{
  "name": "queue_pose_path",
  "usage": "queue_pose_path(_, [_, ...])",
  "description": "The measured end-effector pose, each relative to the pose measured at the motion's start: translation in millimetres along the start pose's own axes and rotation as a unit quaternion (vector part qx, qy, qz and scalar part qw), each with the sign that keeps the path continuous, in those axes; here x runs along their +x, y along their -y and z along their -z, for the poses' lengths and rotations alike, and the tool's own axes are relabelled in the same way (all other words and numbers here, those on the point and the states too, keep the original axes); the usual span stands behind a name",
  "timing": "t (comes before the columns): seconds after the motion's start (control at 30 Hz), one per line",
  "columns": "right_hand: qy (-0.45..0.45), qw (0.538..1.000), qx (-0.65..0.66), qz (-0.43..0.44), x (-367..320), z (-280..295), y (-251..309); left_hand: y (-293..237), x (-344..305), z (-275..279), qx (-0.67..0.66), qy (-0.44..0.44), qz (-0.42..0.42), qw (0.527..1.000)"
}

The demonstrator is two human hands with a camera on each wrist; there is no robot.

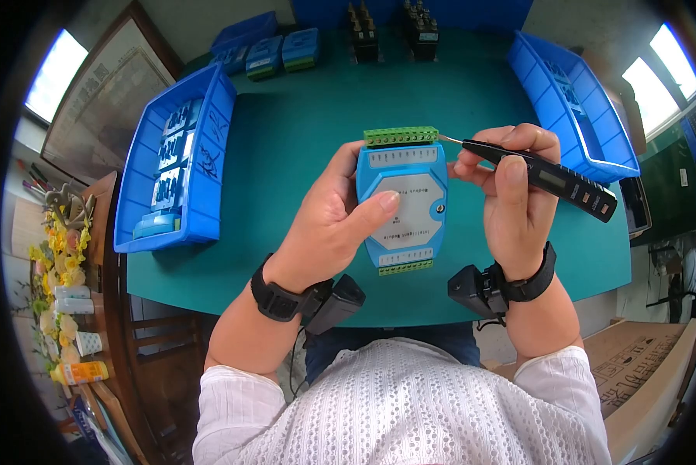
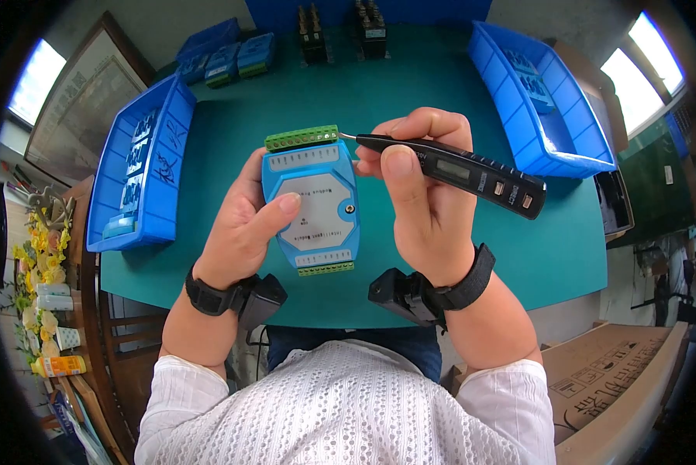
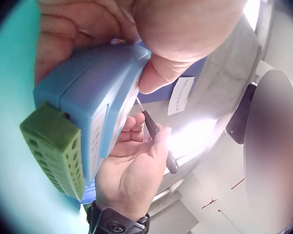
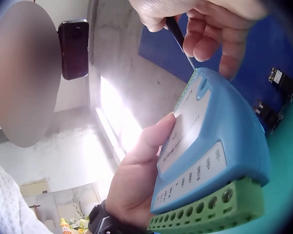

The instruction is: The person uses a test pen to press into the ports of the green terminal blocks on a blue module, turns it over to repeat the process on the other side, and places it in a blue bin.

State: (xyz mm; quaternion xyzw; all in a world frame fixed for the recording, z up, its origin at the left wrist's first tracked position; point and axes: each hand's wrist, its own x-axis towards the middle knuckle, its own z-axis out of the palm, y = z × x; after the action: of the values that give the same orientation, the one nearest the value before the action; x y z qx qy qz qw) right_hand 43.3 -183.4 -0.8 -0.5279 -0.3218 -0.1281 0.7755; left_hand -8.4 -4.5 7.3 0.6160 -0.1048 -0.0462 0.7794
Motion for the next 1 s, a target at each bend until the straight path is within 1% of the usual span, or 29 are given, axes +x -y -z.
queue_pose_path(0.17, [0.004,1.0,-0.016,-0.003,0,-1,1,1,0,1,0.01,0.0,-0.007,1.0])
queue_pose_path(0.27, [0.006,1.0,-0.025,-0.001,1,-2,2,3,0,-1,0.008,-0.023,-0.009,1.0])
queue_pose_path(0.37, [0.014,0.999,-0.034,0.005,1,0,1,0,-1,1,0.016,0.003,-0.005,1.0])
queue_pose_path(0.47, [0.007,0.999,-0.032,-0.013,0,-2,4,0,0,1,0.019,0.001,-0.005,1.0])
queue_pose_path(0.57, [0.028,0.998,-0.052,-0.001,1,0,4,2,0,-1,0.009,-0.018,-0.012,1.0])
queue_pose_path(0.67, [0.04,0.991,-0.123,0.039,2,4,2,3,0,0,0.011,-0.018,-0.008,1.0])
queue_pose_path(0.77, [0.055,0.972,-0.226,0.041,4,13,6,3,0,0,0.016,-0.017,-0.009,1.0])
queue_pose_path(0.87, [0.04,0.971,-0.234,0.03,5,13,10,2,0,1,0.031,-0.003,-0.012,0.999])
queue_pose_path(1.0, [0.063,0.952,-0.284,0.093,11,16,10,1,0,0,0.038,-0.003,-0.012,0.999])
